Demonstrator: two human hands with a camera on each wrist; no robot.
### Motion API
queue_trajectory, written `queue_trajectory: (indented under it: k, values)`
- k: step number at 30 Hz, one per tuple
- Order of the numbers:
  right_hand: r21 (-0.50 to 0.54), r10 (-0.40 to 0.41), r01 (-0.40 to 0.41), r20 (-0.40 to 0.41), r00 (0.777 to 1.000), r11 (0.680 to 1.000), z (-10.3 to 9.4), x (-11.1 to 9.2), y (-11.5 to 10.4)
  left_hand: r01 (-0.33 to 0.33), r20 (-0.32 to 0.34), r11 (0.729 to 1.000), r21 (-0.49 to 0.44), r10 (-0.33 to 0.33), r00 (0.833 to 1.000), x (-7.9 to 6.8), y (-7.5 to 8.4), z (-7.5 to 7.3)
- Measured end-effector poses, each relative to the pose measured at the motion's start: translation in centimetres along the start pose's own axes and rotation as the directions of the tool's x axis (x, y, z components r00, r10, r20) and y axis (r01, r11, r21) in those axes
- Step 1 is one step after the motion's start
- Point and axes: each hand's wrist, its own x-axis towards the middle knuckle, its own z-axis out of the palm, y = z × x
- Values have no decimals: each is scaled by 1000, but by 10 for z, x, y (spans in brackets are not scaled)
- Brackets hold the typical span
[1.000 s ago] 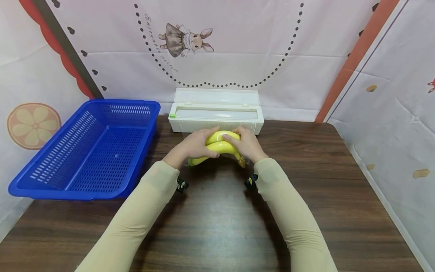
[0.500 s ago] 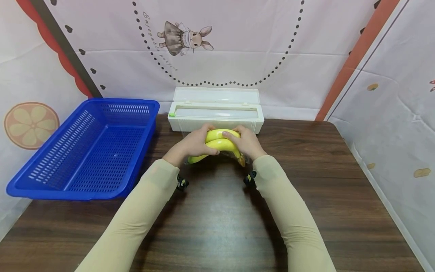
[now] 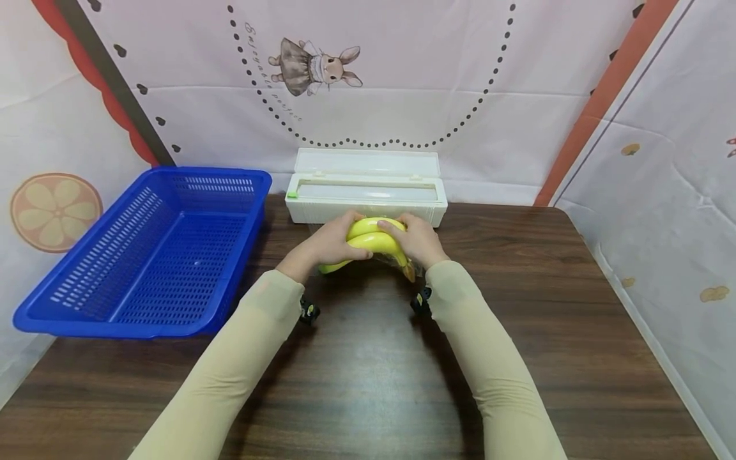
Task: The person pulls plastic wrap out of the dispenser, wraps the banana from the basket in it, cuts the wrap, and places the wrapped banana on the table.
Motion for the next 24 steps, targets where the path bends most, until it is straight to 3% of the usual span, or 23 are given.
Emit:
queue_trajectory:
  k: [3,8,15,19,24]
  values:
    - [-8,-6,6,-1,1000,1000,1,3,1,25,-18,997,74,-23,1000,-1,0,1]
    - [-118,-1,-2,-29,1000,993,1,6,0,63,-28,987,149,-60,998,-2,0,1]
    - [-151,10,-11,-7,1000,988,-1,12,-2,82,-29,987,141,-78,997,-3,-2,1]
    - [-141,20,-23,-19,1000,990,-3,12,-3,56,-42,992,116,-51,998,-2,-4,-1]
    - [-224,7,-16,-41,999,974,-3,13,-6,20,-56,996,85,-15,998,-1,-6,-1]
